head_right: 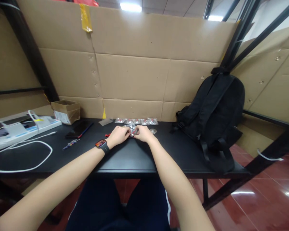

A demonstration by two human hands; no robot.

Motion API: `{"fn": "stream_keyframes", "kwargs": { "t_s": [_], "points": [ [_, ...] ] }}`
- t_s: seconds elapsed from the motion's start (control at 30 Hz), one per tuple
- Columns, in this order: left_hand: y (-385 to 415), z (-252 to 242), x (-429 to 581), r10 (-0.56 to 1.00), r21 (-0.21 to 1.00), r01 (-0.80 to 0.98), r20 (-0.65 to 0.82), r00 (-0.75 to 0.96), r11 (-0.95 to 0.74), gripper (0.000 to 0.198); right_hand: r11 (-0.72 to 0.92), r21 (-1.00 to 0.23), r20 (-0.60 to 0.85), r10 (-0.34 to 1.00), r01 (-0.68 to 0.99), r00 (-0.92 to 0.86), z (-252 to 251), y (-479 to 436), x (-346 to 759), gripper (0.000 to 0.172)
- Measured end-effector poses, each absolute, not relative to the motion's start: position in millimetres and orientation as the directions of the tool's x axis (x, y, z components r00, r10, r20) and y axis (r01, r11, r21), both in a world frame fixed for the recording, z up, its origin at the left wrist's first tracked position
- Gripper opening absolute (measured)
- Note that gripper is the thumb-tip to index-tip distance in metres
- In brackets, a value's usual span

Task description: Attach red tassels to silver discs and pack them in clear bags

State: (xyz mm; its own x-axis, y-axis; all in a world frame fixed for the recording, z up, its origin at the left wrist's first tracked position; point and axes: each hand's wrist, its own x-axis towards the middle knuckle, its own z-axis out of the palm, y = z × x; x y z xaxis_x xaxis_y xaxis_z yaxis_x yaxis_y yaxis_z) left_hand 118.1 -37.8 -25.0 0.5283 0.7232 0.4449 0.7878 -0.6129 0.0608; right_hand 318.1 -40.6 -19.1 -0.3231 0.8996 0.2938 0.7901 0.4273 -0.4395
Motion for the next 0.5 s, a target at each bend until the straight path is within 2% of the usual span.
{"fn": "stream_keyframes", "kwargs": {
  "t_s": [0.27,0.37,0.5],
  "points": [
    [-27.0,-31.4,107.8,0.746,0.176,0.741,0.346,0.569,-0.648,0.024,0.366,-0.387,0.294,0.919,0.846,-0.262,-17.5,-43.8,313.7,0.033],
    [-22.5,-35.3,107.2,0.755,0.199,0.743,0.344,0.558,-0.640,0.026,0.289,-0.291,0.298,0.933,0.912,-0.200,-15.4,-47.9,308.8,0.034],
    [-21.5,-37.0,109.0,0.767,0.212,0.755,0.364,0.528,-0.620,0.032,0.197,-0.100,0.325,0.933,0.975,-0.155,-12.6,-54.7,296.9,0.034]
  ]
}}
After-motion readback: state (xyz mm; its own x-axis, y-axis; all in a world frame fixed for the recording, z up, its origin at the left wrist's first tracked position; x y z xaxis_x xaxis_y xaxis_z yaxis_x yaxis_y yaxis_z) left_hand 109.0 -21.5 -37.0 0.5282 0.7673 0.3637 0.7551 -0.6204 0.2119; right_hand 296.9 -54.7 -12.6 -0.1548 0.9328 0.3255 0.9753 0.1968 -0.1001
